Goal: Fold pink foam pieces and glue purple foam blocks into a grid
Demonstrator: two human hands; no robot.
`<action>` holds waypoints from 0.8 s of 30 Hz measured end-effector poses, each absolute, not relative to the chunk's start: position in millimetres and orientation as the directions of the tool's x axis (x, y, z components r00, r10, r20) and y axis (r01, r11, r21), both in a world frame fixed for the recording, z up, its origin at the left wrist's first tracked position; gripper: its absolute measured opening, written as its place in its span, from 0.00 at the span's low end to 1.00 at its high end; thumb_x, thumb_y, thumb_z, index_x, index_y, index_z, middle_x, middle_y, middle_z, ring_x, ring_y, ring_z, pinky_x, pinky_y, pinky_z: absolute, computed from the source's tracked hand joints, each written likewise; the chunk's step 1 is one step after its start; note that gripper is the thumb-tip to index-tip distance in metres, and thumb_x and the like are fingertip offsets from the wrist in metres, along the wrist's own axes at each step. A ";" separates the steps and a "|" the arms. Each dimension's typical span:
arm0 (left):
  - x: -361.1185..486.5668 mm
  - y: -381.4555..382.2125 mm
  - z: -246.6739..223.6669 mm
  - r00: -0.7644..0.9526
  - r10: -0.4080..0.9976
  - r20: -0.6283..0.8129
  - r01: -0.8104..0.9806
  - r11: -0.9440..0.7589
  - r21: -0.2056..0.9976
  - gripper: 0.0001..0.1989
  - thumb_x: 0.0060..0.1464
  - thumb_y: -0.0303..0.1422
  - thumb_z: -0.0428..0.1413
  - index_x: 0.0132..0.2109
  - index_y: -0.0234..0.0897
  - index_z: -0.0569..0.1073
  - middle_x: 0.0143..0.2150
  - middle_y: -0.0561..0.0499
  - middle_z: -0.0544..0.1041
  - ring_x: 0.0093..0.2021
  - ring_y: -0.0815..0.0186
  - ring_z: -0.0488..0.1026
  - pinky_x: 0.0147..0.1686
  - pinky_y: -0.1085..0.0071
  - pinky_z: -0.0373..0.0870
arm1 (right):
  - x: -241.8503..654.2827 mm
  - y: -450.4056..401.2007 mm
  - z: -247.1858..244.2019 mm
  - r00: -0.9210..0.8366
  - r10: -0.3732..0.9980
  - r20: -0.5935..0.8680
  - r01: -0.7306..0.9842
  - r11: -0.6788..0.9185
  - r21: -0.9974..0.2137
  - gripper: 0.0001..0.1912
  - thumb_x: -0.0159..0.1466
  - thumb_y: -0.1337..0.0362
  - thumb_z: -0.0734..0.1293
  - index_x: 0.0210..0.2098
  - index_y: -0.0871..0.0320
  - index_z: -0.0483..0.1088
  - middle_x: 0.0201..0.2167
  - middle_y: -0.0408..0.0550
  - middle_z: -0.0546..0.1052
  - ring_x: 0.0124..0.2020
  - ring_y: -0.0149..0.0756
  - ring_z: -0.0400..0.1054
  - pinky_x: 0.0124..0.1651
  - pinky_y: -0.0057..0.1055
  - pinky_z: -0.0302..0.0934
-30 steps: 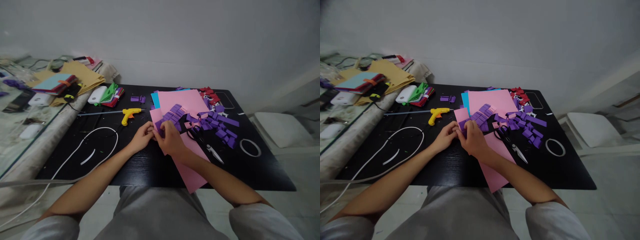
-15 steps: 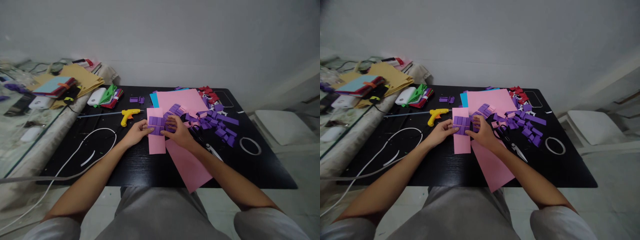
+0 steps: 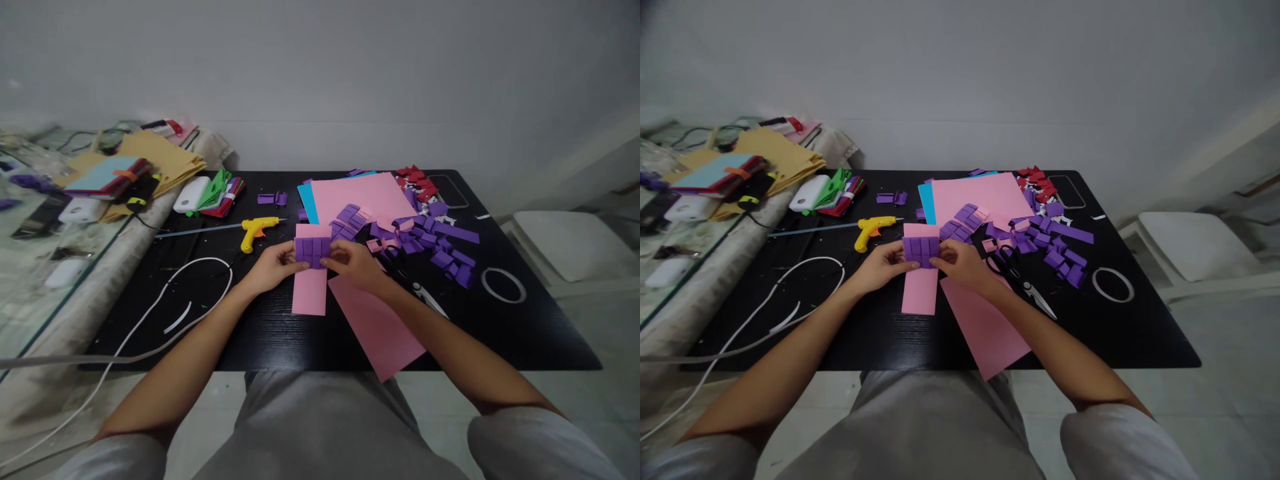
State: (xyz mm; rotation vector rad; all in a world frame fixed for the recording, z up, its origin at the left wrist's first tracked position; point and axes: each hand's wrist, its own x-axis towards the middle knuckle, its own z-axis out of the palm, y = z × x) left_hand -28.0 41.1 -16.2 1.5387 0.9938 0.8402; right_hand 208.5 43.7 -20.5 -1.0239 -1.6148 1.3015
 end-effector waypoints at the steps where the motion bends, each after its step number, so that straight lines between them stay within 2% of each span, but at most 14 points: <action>1: -29.7 41.1 -16.4 0.410 0.912 0.005 0.224 -0.106 0.969 0.23 0.52 0.42 0.69 0.53 0.35 0.80 0.46 0.47 0.85 0.41 0.60 0.80 0.46 0.64 0.75 | 208.6 43.0 -20.3 -0.373 0.922 0.106 0.090 0.150 -0.985 0.15 0.58 0.60 0.78 0.42 0.57 0.76 0.39 0.50 0.84 0.41 0.43 0.81 0.50 0.45 0.76; 5: -35.7 38.4 -13.7 0.433 0.901 0.014 0.457 -0.233 0.859 0.16 0.55 0.38 0.66 0.48 0.36 0.82 0.40 0.50 0.84 0.35 0.63 0.75 0.38 0.68 0.71 | 206.3 37.8 -22.6 -0.454 0.880 0.142 0.059 0.189 -0.980 0.21 0.57 0.65 0.78 0.48 0.57 0.74 0.45 0.50 0.84 0.46 0.44 0.81 0.53 0.44 0.75; 10: -41.4 31.2 -8.6 0.474 0.880 0.038 0.550 -0.329 0.768 0.13 0.56 0.36 0.63 0.48 0.37 0.83 0.37 0.51 0.84 0.33 0.63 0.75 0.37 0.68 0.70 | 199.3 30.9 -28.5 -0.468 0.870 0.155 0.234 0.291 -0.928 0.16 0.59 0.72 0.75 0.47 0.58 0.75 0.40 0.48 0.83 0.42 0.42 0.80 0.46 0.37 0.72; 16: -47.7 24.0 -13.1 0.467 0.881 0.081 0.543 -0.358 0.759 0.14 0.58 0.37 0.62 0.48 0.37 0.82 0.40 0.50 0.85 0.33 0.64 0.74 0.36 0.69 0.71 | 194.0 26.4 -32.9 -0.504 0.851 0.152 0.434 0.401 -0.806 0.06 0.63 0.74 0.72 0.39 0.60 0.74 0.33 0.46 0.80 0.34 0.38 0.74 0.38 0.31 0.63; 19: -47.7 21.8 -16.6 0.457 0.881 0.121 0.507 -0.369 0.779 0.17 0.56 0.39 0.65 0.50 0.37 0.81 0.41 0.50 0.84 0.33 0.65 0.73 0.36 0.69 0.71 | 192.9 24.7 -35.5 -0.501 0.848 0.175 0.455 0.429 -0.780 0.06 0.64 0.74 0.71 0.40 0.60 0.74 0.34 0.47 0.80 0.34 0.37 0.72 0.38 0.31 0.61; 24: -46.5 22.0 -19.5 0.436 0.885 0.165 0.472 -0.381 0.795 0.16 0.58 0.44 0.64 0.46 0.37 0.82 0.34 0.52 0.81 0.29 0.67 0.70 0.33 0.71 0.70 | 191.5 23.0 -40.6 -0.482 0.853 0.201 0.448 0.437 -0.780 0.07 0.64 0.74 0.73 0.37 0.58 0.72 0.33 0.45 0.78 0.33 0.37 0.70 0.38 0.31 0.59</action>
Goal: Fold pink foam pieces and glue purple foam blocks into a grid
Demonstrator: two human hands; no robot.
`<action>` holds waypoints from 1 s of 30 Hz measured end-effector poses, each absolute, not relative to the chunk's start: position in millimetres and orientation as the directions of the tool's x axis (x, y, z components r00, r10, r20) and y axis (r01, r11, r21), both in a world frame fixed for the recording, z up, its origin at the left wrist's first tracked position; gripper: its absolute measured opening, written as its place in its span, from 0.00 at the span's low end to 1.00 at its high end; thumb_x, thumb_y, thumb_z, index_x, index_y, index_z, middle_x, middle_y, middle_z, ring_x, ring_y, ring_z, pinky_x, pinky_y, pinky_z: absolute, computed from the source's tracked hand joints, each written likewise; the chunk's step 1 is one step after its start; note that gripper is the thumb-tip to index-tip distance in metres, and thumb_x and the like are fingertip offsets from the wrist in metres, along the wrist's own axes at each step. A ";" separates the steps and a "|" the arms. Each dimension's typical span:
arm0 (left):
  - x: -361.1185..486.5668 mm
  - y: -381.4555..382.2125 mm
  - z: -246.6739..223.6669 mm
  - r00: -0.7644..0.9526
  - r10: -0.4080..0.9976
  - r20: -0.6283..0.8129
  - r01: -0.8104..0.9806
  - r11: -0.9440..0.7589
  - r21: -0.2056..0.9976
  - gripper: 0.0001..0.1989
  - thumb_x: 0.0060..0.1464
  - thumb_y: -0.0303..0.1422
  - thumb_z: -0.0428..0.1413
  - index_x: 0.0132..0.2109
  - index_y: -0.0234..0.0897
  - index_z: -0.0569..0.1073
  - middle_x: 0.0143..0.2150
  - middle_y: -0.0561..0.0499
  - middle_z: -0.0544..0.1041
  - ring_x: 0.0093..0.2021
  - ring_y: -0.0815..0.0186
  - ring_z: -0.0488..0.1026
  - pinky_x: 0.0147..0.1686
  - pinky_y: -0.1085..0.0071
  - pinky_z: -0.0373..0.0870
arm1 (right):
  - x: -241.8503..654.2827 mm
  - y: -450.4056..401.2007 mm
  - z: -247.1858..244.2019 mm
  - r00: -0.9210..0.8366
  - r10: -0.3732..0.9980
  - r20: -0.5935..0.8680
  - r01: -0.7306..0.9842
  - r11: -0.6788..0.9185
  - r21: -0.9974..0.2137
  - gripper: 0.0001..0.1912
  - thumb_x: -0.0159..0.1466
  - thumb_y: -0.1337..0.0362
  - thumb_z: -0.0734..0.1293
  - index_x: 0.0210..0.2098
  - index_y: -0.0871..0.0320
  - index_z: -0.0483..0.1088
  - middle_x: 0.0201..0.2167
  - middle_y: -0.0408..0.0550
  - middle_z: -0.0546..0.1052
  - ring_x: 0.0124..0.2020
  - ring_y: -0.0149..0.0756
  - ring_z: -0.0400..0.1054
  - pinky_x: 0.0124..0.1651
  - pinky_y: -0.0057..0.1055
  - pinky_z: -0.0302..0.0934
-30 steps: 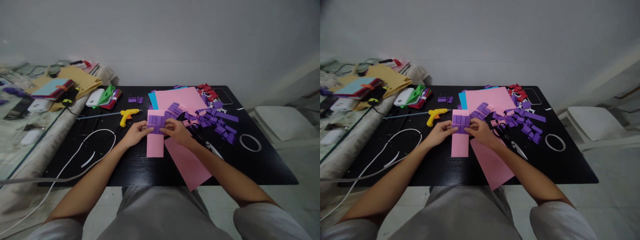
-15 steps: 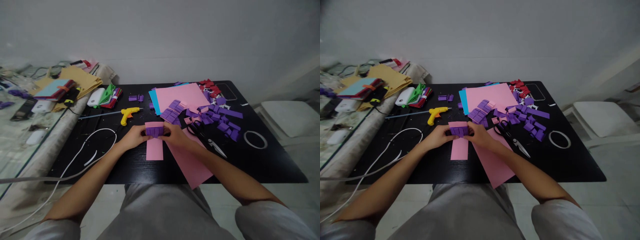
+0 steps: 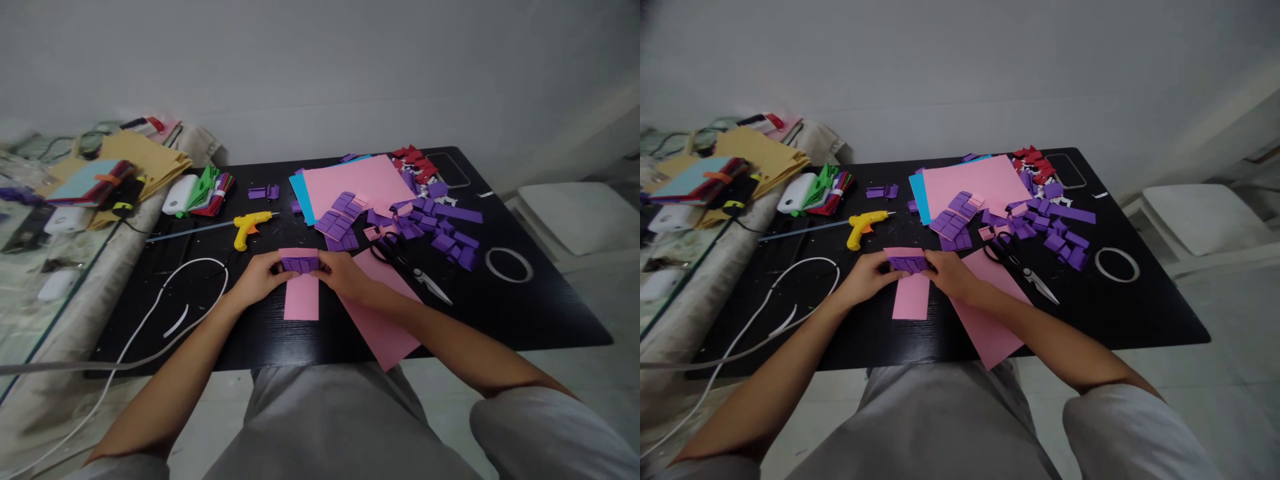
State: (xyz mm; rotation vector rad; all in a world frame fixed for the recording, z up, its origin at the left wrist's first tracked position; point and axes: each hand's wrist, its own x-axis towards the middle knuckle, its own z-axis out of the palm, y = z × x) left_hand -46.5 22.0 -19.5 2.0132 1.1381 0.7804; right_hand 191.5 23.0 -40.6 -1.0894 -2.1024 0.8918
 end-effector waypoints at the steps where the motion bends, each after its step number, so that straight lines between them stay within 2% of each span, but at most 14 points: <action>1: -46.5 22.4 -19.7 0.430 0.886 0.171 0.472 -0.382 0.795 0.16 0.59 0.44 0.64 0.46 0.38 0.82 0.34 0.52 0.81 0.29 0.67 0.70 0.32 0.71 0.70 | 191.3 22.8 -41.2 -0.477 0.856 0.200 0.445 0.431 -0.785 0.07 0.64 0.74 0.73 0.36 0.58 0.72 0.32 0.44 0.78 0.33 0.37 0.70 0.37 0.30 0.59; 8: -47.5 23.8 -22.2 0.410 0.889 0.206 0.490 -0.405 0.772 0.15 0.58 0.44 0.65 0.43 0.37 0.82 0.30 0.53 0.79 0.27 0.68 0.69 0.30 0.73 0.68 | 195.8 23.6 -35.9 -0.497 0.850 0.175 0.436 0.419 -0.796 0.08 0.62 0.74 0.73 0.35 0.58 0.72 0.32 0.44 0.78 0.33 0.35 0.71 0.37 0.30 0.61; 12: -49.1 23.2 -25.2 0.417 0.887 0.200 0.502 -0.408 0.763 0.14 0.59 0.42 0.64 0.45 0.37 0.82 0.32 0.52 0.80 0.28 0.67 0.70 0.31 0.72 0.67 | 203.0 25.5 -32.2 -0.552 0.814 0.182 0.363 0.431 -0.826 0.13 0.61 0.78 0.71 0.43 0.59 0.74 0.38 0.46 0.80 0.37 0.36 0.74 0.41 0.30 0.66; 16: -49.6 22.8 -26.5 0.422 0.885 0.197 0.514 -0.412 0.752 0.13 0.59 0.43 0.64 0.42 0.37 0.82 0.34 0.50 0.81 0.31 0.65 0.73 0.33 0.71 0.69 | 206.1 25.7 -30.7 -0.569 0.796 0.208 0.298 0.435 -0.850 0.18 0.61 0.78 0.69 0.49 0.59 0.73 0.42 0.48 0.81 0.40 0.36 0.77 0.44 0.31 0.69; 23: -49.1 22.5 -24.6 0.410 0.892 0.189 0.525 -0.401 0.750 0.15 0.57 0.45 0.65 0.41 0.37 0.82 0.36 0.49 0.82 0.35 0.61 0.76 0.36 0.69 0.72 | 202.4 22.2 -30.6 -0.543 0.812 0.214 0.319 0.435 -0.842 0.17 0.61 0.79 0.69 0.47 0.59 0.73 0.40 0.49 0.82 0.40 0.38 0.77 0.45 0.34 0.70; 30: -51.3 22.9 -28.0 0.381 0.907 0.181 0.530 -0.375 0.761 0.16 0.56 0.45 0.66 0.45 0.38 0.83 0.38 0.49 0.84 0.37 0.60 0.78 0.39 0.67 0.74 | 202.3 20.2 -30.8 -0.561 0.803 0.199 0.258 0.398 -0.880 0.22 0.59 0.82 0.66 0.50 0.58 0.71 0.42 0.48 0.82 0.43 0.37 0.79 0.49 0.34 0.71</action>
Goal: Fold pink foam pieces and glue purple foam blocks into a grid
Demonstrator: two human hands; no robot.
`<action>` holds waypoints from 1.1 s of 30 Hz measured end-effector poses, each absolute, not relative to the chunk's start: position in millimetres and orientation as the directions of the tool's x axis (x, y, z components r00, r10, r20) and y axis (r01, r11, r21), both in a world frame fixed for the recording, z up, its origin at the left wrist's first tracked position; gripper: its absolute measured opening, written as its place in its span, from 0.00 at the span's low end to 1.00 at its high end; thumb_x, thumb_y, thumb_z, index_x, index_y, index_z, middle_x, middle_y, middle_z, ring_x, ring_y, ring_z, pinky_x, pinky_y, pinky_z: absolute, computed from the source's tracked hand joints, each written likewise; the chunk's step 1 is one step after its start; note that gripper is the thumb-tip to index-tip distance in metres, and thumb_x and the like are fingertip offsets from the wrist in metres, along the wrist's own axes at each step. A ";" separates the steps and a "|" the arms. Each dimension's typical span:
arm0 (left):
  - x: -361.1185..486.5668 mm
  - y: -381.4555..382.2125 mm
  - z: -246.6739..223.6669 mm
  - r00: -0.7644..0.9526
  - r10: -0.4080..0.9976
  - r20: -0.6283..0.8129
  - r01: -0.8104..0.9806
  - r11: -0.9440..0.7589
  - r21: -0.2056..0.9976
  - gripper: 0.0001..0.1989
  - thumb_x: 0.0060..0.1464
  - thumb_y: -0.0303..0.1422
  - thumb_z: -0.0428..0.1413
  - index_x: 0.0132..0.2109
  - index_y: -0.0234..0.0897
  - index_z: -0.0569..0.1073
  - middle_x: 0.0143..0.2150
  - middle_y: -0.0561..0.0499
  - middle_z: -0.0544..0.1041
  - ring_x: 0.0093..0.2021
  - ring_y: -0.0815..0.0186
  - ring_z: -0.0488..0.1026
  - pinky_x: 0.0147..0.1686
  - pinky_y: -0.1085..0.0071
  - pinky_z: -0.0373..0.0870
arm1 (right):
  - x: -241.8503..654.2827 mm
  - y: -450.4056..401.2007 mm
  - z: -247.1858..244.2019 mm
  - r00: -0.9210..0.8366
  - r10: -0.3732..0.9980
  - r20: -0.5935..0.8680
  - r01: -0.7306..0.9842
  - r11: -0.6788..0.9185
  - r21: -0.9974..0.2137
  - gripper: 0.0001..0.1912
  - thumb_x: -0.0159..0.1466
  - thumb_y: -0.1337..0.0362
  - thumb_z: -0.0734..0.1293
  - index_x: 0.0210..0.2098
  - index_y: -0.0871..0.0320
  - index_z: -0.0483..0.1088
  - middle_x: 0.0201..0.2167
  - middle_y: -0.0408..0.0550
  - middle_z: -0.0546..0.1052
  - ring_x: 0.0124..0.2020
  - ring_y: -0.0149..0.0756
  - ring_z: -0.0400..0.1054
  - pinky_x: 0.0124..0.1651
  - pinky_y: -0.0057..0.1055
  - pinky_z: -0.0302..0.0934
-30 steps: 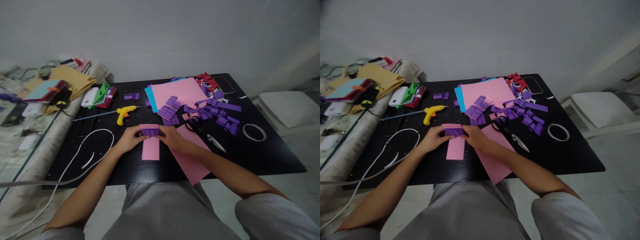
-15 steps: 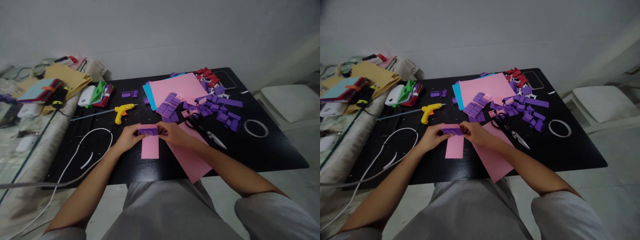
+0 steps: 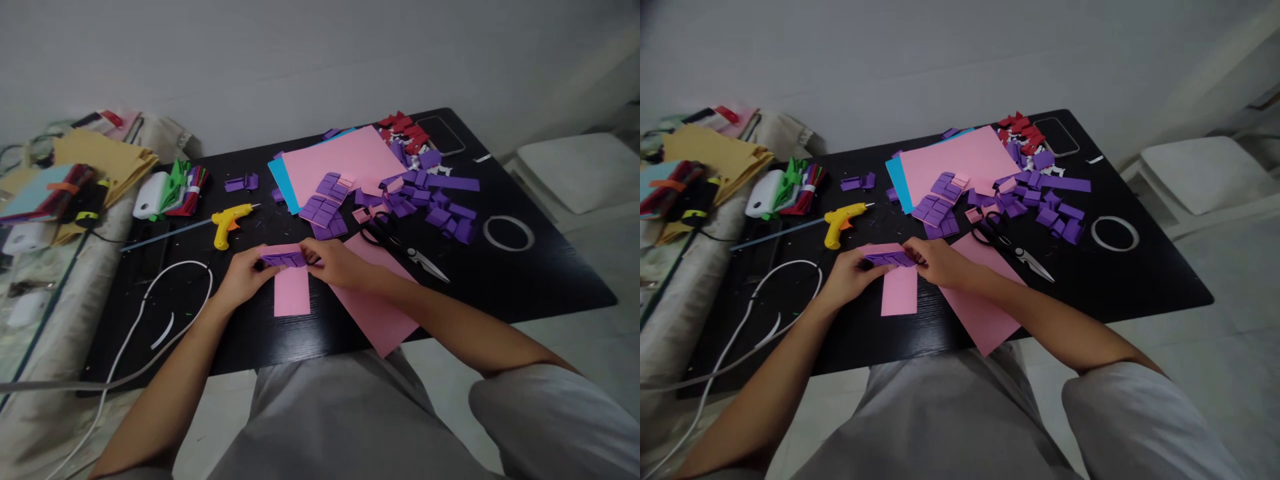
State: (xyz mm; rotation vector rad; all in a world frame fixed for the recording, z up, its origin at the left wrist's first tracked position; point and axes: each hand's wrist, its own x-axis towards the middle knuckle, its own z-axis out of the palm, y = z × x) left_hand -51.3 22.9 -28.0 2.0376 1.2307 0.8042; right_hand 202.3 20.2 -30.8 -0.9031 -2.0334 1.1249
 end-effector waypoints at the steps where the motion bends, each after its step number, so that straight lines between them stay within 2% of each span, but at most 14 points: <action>1: -51.7 23.0 -28.4 0.378 0.907 0.186 0.531 -0.377 0.759 0.16 0.56 0.45 0.66 0.45 0.38 0.83 0.38 0.49 0.84 0.37 0.60 0.78 0.39 0.67 0.74 | 202.6 20.0 -31.1 -0.565 0.799 0.203 0.247 0.399 -0.883 0.23 0.59 0.82 0.66 0.51 0.58 0.71 0.43 0.48 0.82 0.44 0.37 0.79 0.50 0.34 0.71; 7: -51.5 22.3 -24.3 0.386 0.908 0.159 0.540 -0.363 0.759 0.14 0.56 0.42 0.67 0.44 0.38 0.83 0.38 0.50 0.83 0.38 0.61 0.79 0.40 0.68 0.73 | 204.0 17.5 -31.7 -0.570 0.793 0.215 0.226 0.403 -0.887 0.32 0.60 0.83 0.65 0.60 0.57 0.67 0.47 0.49 0.83 0.49 0.39 0.79 0.52 0.34 0.70; 18: -47.4 19.6 -17.9 0.370 0.920 0.132 0.571 -0.337 0.749 0.14 0.55 0.42 0.67 0.45 0.39 0.83 0.37 0.52 0.83 0.36 0.62 0.78 0.37 0.69 0.73 | 202.3 18.8 -32.7 -0.581 0.791 0.190 0.220 0.377 -0.900 0.32 0.60 0.83 0.64 0.60 0.55 0.67 0.49 0.49 0.84 0.52 0.40 0.80 0.51 0.33 0.70; 27: -47.7 18.5 -19.5 0.402 0.905 0.142 0.558 -0.365 0.745 0.09 0.57 0.38 0.67 0.43 0.40 0.82 0.36 0.53 0.83 0.35 0.64 0.79 0.35 0.71 0.72 | 199.5 15.5 -32.1 -0.562 0.794 0.232 0.233 0.421 -0.877 0.27 0.60 0.81 0.67 0.56 0.57 0.70 0.49 0.50 0.84 0.50 0.40 0.80 0.52 0.35 0.70; 30: -46.4 17.2 -15.8 0.422 0.897 0.130 0.498 -0.350 0.794 0.10 0.57 0.39 0.67 0.40 0.38 0.79 0.38 0.50 0.84 0.38 0.63 0.81 0.39 0.70 0.76 | 196.4 14.1 -32.9 -0.533 0.813 0.232 0.208 0.392 -0.896 0.23 0.61 0.80 0.68 0.53 0.57 0.72 0.47 0.49 0.84 0.50 0.39 0.80 0.54 0.36 0.71; 33: -44.6 15.7 -12.4 0.407 0.904 0.129 0.437 -0.317 0.842 0.12 0.57 0.40 0.67 0.40 0.38 0.75 0.41 0.47 0.85 0.42 0.60 0.83 0.44 0.67 0.78 | 193.6 12.7 -31.1 -0.469 0.853 0.230 0.158 0.337 -0.928 0.17 0.62 0.77 0.70 0.48 0.58 0.75 0.44 0.49 0.84 0.46 0.38 0.80 0.51 0.35 0.73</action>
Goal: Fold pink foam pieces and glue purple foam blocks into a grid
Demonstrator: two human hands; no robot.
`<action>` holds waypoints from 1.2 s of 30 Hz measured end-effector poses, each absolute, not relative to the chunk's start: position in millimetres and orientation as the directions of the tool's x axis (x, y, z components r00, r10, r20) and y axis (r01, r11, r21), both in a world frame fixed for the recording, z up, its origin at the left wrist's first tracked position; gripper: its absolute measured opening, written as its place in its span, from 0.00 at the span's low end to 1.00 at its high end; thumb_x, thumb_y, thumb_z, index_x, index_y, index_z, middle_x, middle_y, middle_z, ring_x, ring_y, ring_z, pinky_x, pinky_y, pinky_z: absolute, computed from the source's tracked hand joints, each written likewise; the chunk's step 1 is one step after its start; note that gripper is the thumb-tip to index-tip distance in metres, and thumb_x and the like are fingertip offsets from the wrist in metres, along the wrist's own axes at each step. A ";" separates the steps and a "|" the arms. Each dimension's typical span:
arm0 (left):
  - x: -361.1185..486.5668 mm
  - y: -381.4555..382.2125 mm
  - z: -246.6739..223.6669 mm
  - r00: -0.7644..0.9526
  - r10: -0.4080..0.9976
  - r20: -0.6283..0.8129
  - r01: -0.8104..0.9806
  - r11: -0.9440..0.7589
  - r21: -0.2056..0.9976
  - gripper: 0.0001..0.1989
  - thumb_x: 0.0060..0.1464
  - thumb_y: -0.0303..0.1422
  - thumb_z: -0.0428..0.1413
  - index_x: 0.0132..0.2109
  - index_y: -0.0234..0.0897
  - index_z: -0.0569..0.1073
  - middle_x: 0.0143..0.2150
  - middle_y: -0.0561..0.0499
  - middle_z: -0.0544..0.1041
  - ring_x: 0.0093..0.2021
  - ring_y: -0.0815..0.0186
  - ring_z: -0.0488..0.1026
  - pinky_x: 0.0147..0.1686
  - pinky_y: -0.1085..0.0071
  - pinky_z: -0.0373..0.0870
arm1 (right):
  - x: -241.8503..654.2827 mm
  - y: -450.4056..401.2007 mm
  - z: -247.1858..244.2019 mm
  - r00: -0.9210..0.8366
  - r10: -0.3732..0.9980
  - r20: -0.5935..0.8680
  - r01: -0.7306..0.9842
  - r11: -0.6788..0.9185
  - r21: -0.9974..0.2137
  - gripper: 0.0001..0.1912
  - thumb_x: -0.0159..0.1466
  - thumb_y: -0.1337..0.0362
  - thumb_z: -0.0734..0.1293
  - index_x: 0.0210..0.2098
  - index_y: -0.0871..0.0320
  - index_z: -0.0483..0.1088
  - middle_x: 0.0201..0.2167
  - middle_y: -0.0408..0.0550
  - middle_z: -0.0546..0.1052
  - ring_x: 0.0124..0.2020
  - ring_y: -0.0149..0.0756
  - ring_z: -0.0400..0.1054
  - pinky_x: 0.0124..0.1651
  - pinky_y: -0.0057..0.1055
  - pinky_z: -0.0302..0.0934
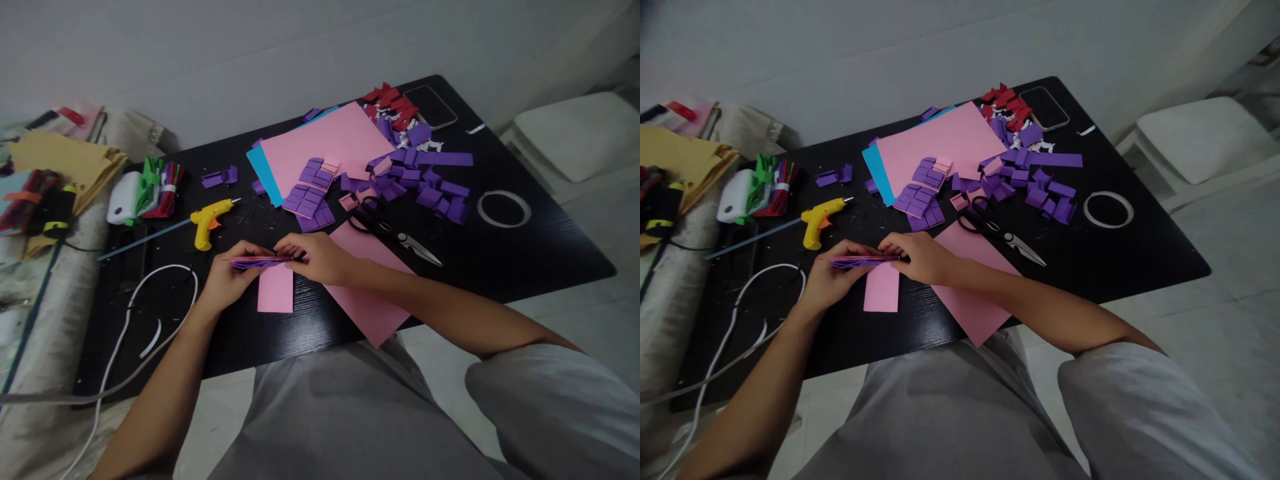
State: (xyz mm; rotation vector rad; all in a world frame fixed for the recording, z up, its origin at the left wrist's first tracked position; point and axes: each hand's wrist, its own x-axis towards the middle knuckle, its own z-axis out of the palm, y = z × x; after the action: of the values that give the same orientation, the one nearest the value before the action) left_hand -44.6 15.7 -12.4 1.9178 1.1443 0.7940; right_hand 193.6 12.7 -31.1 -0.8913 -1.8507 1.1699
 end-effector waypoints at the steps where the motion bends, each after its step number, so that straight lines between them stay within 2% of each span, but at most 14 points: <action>1: -44.1 15.3 -11.8 0.393 0.911 0.128 0.426 -0.303 0.852 0.13 0.57 0.41 0.67 0.40 0.38 0.75 0.42 0.47 0.85 0.43 0.60 0.83 0.45 0.65 0.79 | 192.7 12.3 -30.1 -0.445 0.867 0.224 0.140 0.314 -0.939 0.14 0.62 0.76 0.71 0.47 0.58 0.76 0.43 0.49 0.84 0.45 0.37 0.80 0.50 0.34 0.74; 5: -43.3 13.9 -12.2 0.346 0.930 0.125 0.347 -0.251 0.904 0.15 0.55 0.41 0.69 0.38 0.38 0.73 0.43 0.45 0.86 0.44 0.57 0.84 0.46 0.62 0.81 | 189.5 10.3 -27.1 -0.370 0.914 0.166 0.027 0.189 -0.982 0.10 0.60 0.72 0.74 0.42 0.58 0.77 0.40 0.46 0.84 0.42 0.36 0.81 0.48 0.34 0.76; 9: -44.5 14.1 -14.1 0.316 0.934 0.167 0.297 -0.264 0.918 0.14 0.55 0.37 0.70 0.38 0.38 0.73 0.42 0.46 0.86 0.43 0.58 0.84 0.44 0.64 0.81 | 186.8 7.3 -26.4 -0.346 0.928 0.135 -0.087 0.112 -0.990 0.08 0.59 0.70 0.75 0.40 0.59 0.78 0.36 0.45 0.84 0.40 0.36 0.81 0.50 0.35 0.76; 18: -43.1 13.4 -12.4 0.252 0.949 0.187 0.345 -0.269 0.899 0.13 0.52 0.37 0.71 0.37 0.38 0.75 0.40 0.48 0.86 0.40 0.59 0.84 0.42 0.64 0.82 | 186.6 2.4 -24.5 -0.304 0.948 0.094 -0.099 0.067 -0.993 0.07 0.61 0.67 0.75 0.39 0.58 0.82 0.35 0.46 0.86 0.39 0.39 0.83 0.46 0.34 0.76; 26: -43.9 12.7 -11.6 0.254 0.948 0.192 0.376 -0.280 0.883 0.10 0.52 0.34 0.70 0.38 0.38 0.77 0.39 0.49 0.86 0.40 0.60 0.84 0.42 0.65 0.81 | 187.5 1.6 -20.0 -0.270 0.959 0.091 -0.063 0.076 -0.995 0.06 0.60 0.69 0.75 0.38 0.58 0.83 0.37 0.47 0.87 0.41 0.40 0.83 0.48 0.34 0.76; 36: -42.0 11.9 -10.6 0.244 0.945 0.217 0.386 -0.299 0.873 0.10 0.51 0.34 0.71 0.39 0.37 0.80 0.38 0.50 0.85 0.39 0.61 0.83 0.41 0.67 0.80 | 186.0 0.4 -19.3 -0.254 0.960 0.115 -0.113 0.089 -0.990 0.06 0.61 0.68 0.75 0.39 0.58 0.82 0.38 0.47 0.87 0.43 0.40 0.83 0.52 0.35 0.76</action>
State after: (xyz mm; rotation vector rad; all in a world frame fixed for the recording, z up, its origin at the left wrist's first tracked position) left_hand -42.0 11.9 -10.6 1.8180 1.2215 1.0149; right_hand 186.0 0.4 -19.3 -0.9218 -1.3681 1.3649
